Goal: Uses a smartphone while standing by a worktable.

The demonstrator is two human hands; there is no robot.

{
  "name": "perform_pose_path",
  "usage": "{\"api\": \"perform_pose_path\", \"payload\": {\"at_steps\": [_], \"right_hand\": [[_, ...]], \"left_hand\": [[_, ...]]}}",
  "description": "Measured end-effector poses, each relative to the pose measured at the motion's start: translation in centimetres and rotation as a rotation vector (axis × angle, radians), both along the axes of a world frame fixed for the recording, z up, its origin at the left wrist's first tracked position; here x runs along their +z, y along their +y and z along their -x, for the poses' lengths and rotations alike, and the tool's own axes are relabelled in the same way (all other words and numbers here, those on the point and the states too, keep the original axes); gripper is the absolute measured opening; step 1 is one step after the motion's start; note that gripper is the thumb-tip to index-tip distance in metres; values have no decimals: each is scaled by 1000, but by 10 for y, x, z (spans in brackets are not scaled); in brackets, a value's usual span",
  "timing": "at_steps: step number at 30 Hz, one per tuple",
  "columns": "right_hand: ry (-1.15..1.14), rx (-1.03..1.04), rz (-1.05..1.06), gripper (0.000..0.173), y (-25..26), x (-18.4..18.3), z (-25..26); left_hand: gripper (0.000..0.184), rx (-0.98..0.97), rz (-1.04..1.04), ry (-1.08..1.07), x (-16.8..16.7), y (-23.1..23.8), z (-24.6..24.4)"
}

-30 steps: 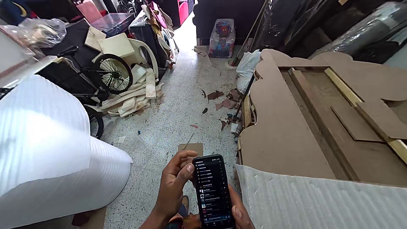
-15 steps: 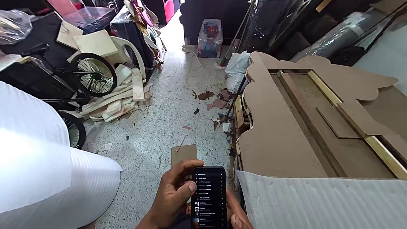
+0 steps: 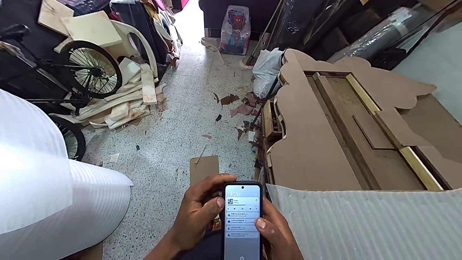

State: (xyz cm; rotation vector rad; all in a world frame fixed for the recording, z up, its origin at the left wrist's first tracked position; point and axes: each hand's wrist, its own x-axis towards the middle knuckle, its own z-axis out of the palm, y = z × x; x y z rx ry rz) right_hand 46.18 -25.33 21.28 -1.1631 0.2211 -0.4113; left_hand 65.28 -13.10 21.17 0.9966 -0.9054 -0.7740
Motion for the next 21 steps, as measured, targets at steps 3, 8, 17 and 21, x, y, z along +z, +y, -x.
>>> {"api": "perform_pose_path", "payload": {"at_steps": [3,8,17,21], "right_hand": [[-23,27,-31,54,-1,-1,6],[-25,33,-13,50,-5,-7,18],[-56,40,-34,47,-8,-10,36],[-62,39,-27,47,-10,-12,42]], "left_hand": [[47,2,-1,-11,1,-1,4],[45,-6,-28,-8,3,-3,14],[43,12,-52,-55,6,-7,33],[43,14,-60,-62,8,-8,39]]}}
